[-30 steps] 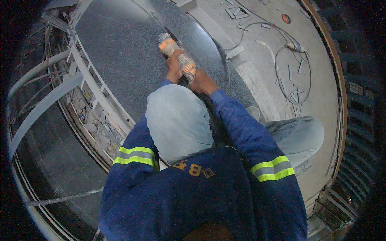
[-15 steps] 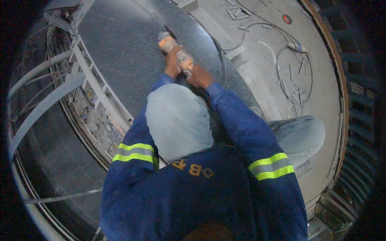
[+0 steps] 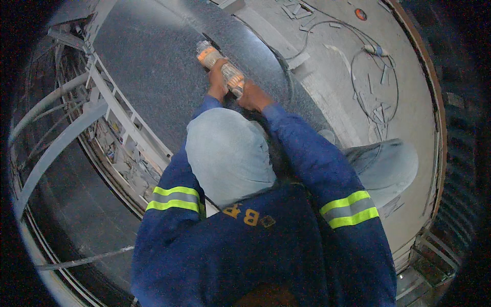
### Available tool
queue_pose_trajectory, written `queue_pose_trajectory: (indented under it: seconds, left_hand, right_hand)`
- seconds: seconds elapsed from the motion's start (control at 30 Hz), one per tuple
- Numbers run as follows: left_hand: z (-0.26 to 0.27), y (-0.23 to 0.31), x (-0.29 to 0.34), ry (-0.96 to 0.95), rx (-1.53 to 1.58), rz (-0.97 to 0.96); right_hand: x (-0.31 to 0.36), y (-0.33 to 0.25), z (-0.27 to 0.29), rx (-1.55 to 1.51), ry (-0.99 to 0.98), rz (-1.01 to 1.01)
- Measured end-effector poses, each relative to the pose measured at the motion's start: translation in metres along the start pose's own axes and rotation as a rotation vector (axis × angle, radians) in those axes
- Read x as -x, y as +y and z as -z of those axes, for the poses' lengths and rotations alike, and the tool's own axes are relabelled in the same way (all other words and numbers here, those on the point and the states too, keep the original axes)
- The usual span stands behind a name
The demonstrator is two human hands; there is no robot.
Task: The person kneels on the floor and uses an orange power tool to grind a dark flat surface. The tool is moved back and forth across the surface, generating dust. The person continues the grinding motion throughout the clip.
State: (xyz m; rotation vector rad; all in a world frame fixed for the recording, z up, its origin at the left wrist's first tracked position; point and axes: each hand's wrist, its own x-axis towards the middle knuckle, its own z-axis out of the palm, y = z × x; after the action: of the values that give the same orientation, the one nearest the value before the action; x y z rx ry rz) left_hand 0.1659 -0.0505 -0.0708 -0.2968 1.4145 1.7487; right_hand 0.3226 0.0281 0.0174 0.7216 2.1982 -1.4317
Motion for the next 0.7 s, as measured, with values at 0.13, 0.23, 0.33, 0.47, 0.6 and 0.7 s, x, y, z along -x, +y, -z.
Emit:
queue_pose_trajectory:
  seconds: [0.13, 0.23, 0.33, 0.47, 0.6, 0.7]
  left_hand:
    - [-0.01, 0.011, -0.012, -0.013, 0.03, 0.013]
    - [-0.014, 0.017, -0.002, -0.001, -0.003, 0.03]
    - [-0.018, 0.013, 0.012, 0.036, -0.004, 0.035]
    - [-0.025, -0.001, 0.031, 0.067, 0.062, 0.026]
    - [-0.022, -0.005, 0.029, 0.016, 0.058, 0.029]
    - [-0.017, -0.006, 0.019, 0.062, 0.056, -0.041]
  right_hand:
    - [-0.019, 0.01, -0.004, -0.021, 0.1, 0.023]
    - [-0.026, 0.01, -0.01, -0.037, 0.108, -0.023]
    - [-0.007, 0.008, -0.006, -0.112, 0.058, -0.031]
    - [0.02, 0.014, -0.01, -0.024, 0.121, -0.029]
    - [0.021, 0.019, -0.017, 0.012, 0.161, -0.124]
    - [0.026, 0.002, 0.008, -0.145, 0.005, 0.032]
